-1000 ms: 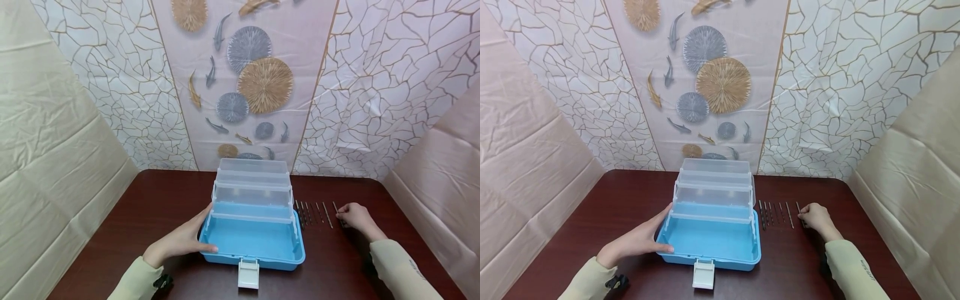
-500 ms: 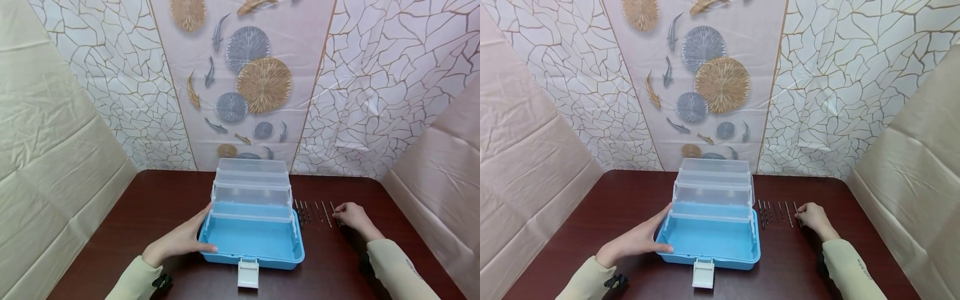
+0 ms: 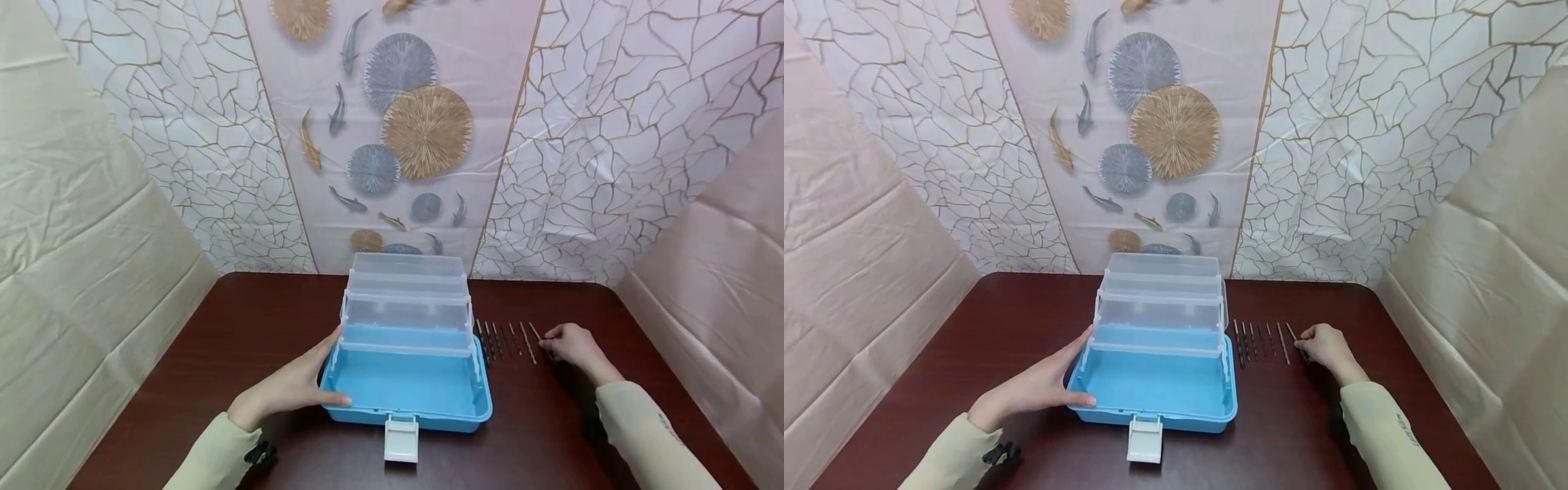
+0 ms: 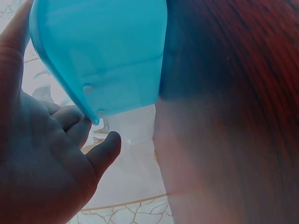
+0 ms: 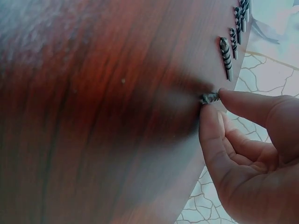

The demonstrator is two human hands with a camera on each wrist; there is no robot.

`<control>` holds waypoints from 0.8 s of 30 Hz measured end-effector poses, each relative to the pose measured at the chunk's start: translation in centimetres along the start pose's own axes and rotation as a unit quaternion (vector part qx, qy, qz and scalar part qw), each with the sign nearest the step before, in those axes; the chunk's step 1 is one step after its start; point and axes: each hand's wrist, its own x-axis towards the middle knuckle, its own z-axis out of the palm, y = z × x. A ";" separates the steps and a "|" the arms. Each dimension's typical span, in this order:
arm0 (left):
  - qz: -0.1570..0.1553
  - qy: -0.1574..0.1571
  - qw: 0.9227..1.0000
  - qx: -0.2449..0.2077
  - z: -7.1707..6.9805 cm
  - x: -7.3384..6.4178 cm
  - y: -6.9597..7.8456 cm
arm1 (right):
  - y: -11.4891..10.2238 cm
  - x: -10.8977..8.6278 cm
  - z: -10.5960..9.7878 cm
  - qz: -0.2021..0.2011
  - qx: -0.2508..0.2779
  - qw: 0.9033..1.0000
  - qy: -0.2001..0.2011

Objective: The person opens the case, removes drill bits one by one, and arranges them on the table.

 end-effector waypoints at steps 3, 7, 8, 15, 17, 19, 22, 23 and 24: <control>-0.001 0.000 1.000 -0.003 0.1 -0.3 -0.1 | 0.0 -0.1 0.1 0.000 -0.001 1.000 -0.003; -0.003 -0.003 1.000 -0.003 0.2 -0.6 -0.1 | -0.3 -0.3 0.3 0.000 0.000 1.000 -0.010; -0.001 -0.002 1.000 -0.002 0.2 -0.7 -0.1 | -0.4 -0.4 0.4 -0.001 0.002 1.000 -0.010; -0.009 0.002 1.000 -0.004 0.2 -1.2 -0.2 | -0.8 -0.4 0.5 0.003 0.003 1.000 -0.010; -0.011 -0.001 1.000 -0.003 0.3 -1.2 -0.1 | -0.8 -0.5 0.5 0.005 0.004 1.000 -0.014; -0.007 0.000 1.000 -0.001 0.3 -1.2 -0.1 | -0.8 -0.6 0.5 0.006 0.007 1.000 -0.014; 0.000 -0.001 1.000 0.002 0.3 -1.0 0.0 | -0.7 -0.9 0.4 0.008 0.014 1.000 -0.007; 0.002 -0.002 1.000 0.004 0.3 -1.0 0.0 | -0.7 -1.0 0.4 0.008 0.014 1.000 -0.005; 0.002 -0.003 1.000 0.006 0.3 -0.9 0.0 | -0.7 -1.0 0.4 0.008 0.016 1.000 -0.004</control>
